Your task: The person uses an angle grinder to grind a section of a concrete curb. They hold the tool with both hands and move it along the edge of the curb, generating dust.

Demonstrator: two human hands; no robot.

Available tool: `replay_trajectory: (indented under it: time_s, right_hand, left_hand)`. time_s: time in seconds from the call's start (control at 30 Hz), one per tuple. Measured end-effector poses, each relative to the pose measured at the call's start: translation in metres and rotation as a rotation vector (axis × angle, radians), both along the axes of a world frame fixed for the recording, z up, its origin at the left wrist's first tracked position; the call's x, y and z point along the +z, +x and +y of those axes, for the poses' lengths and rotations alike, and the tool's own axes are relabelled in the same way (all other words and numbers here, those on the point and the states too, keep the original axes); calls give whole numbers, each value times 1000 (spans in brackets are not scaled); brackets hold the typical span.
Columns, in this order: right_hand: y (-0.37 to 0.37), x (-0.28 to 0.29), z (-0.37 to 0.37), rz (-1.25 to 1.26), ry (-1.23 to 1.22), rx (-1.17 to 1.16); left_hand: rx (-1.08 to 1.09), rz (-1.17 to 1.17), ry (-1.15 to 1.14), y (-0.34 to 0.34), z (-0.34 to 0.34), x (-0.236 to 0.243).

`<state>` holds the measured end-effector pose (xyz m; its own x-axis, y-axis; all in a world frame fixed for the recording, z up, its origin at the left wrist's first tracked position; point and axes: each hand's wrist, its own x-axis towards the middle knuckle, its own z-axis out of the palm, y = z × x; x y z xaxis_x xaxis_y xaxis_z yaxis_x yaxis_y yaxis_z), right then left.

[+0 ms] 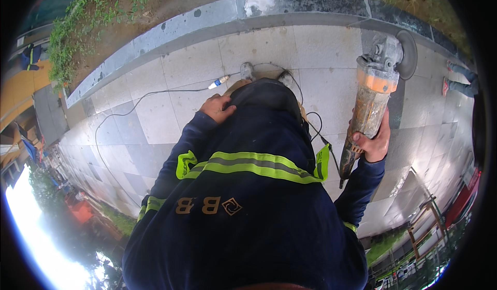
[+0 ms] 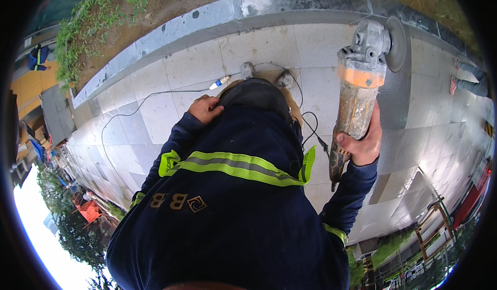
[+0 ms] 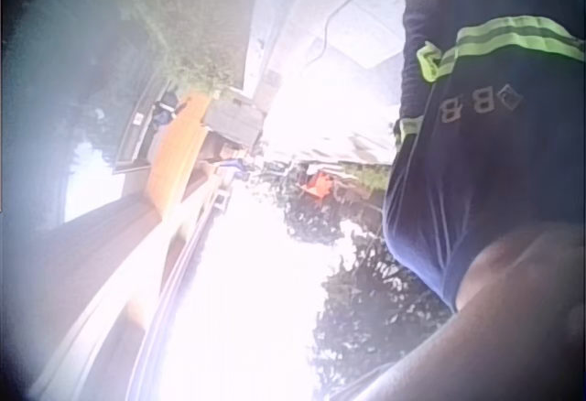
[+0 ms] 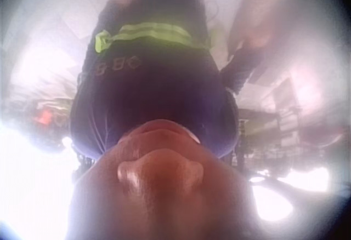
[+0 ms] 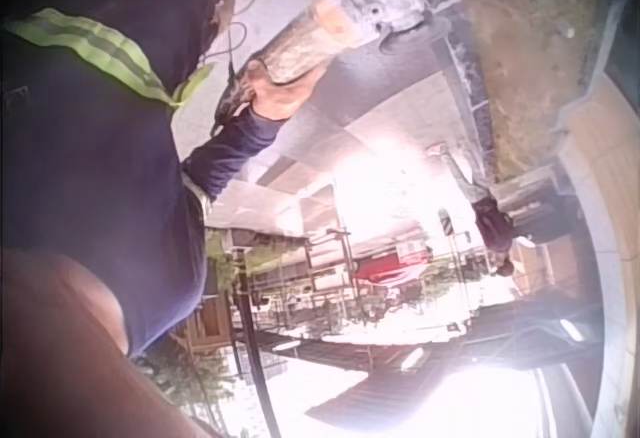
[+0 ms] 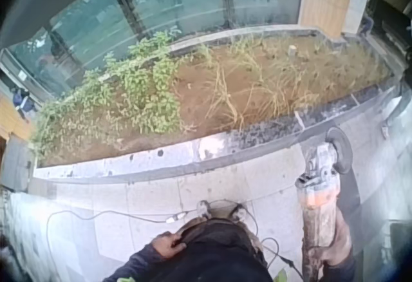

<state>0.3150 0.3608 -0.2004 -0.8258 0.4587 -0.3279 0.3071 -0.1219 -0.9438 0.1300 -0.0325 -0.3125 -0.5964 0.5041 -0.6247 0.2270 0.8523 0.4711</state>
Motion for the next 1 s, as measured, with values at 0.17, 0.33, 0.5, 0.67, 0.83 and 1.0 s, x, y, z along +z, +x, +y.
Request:
replay_trajectory:
  time_s: [0.17, 0.33, 0.5, 0.67, 0.83, 1.0]
  right_hand:
    - [-5, 8, 6, 24, 100, 42]
    - [-13, 15, 7, 56, 272, 56]
    - [-19, 32, -1, 104, 237, 31]
    - [-21, 41, -6, 92, 261, -23]
    - [-15, 44, -12, 53, 372, -87]
    - [-13, 59, -22, 16, 464, -173]
  left_hand:
    - [-117, 52, -106, 12, -5, -14]
    - [-133, 126, -9, 25, -19, -27]
    - [-196, 118, 47, 23, -14, -32]
    - [-187, 67, -7, 8, 8, -42]
    - [-184, 230, 232, -14, 26, -57]
    - [-290, 240, 340, -47, 52, -69]
